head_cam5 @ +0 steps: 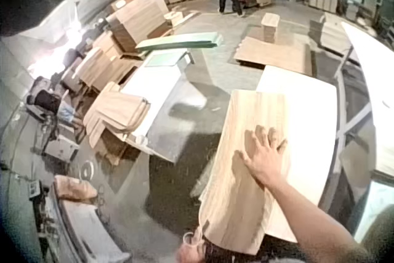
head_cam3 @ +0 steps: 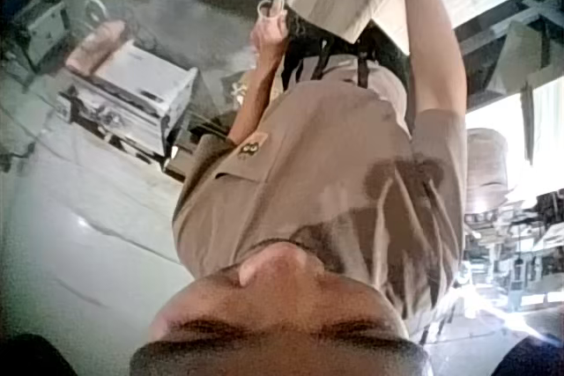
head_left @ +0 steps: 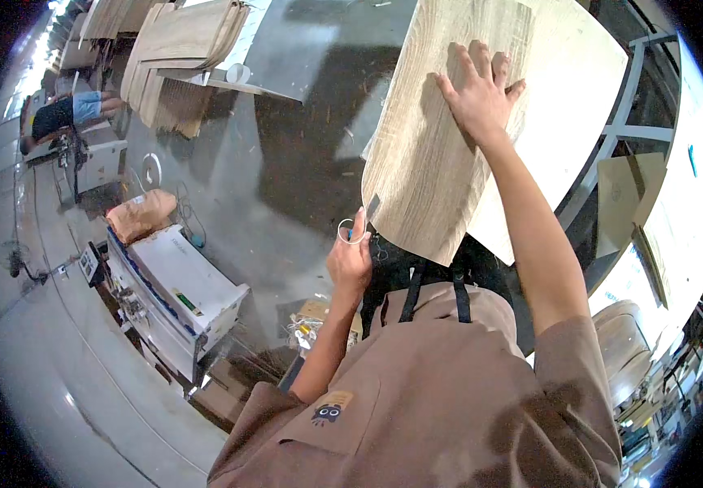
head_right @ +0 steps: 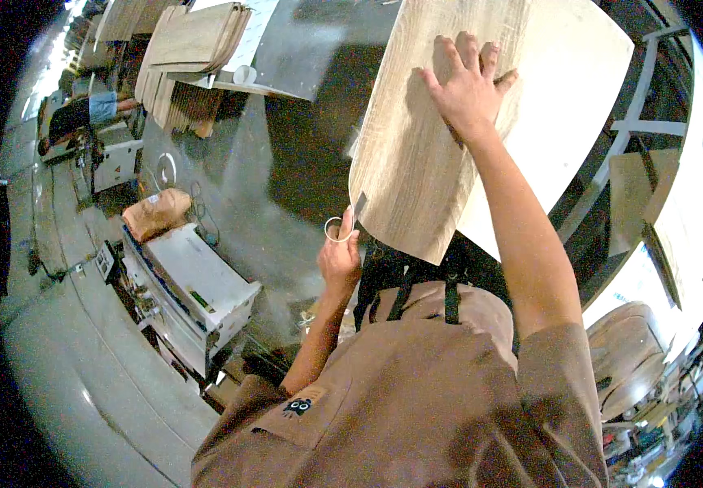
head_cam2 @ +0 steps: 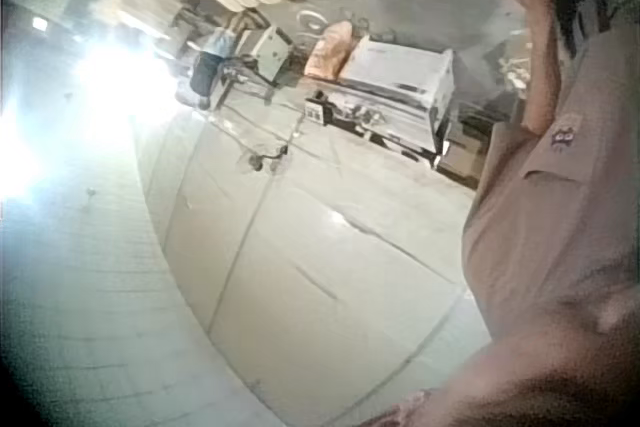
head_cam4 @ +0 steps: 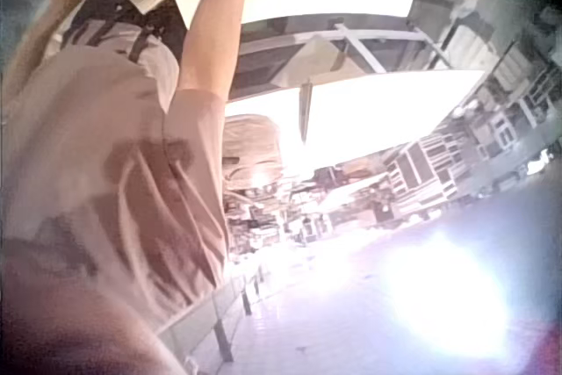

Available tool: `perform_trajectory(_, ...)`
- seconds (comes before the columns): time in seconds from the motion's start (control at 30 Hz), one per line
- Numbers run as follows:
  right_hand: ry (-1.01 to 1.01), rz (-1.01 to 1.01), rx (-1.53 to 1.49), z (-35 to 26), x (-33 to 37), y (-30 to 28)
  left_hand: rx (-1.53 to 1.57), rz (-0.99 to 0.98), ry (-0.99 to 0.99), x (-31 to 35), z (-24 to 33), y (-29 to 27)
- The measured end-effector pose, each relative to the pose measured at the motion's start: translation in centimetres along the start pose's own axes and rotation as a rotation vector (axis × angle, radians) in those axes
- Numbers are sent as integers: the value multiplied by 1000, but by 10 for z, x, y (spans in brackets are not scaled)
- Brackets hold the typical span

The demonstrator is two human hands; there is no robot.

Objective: The person shaves the curved edges of wooden boards using a manual scraper, then wipes the boards with their hand.

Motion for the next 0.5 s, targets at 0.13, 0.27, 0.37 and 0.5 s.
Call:
perform_trajectory(0.13,-46,75,-66,-24,-3,-2,-11,59,-34,13,-4,3)
perform_trajectory(0.27,-63,75,-46,-26,-3,0,22,44,-57,18,2,1)
perform_trajectory(0.37,-83,85,-38,-26,-2,-1,40,92,-51,12,7,-7)
perform_trajectory(0.5,-110,63,-13,-27,-3,-1,-50,26,-61,5,0,-7)
Point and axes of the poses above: each hand's wrist, its own x-axis away from the middle knuckle, its own y-axis out of the palm, z = x × y, the point moved 8 cm from there along -x, towards the middle knuckle, and after that the axes turned 11 degrees about z, right-handed, at the moved point
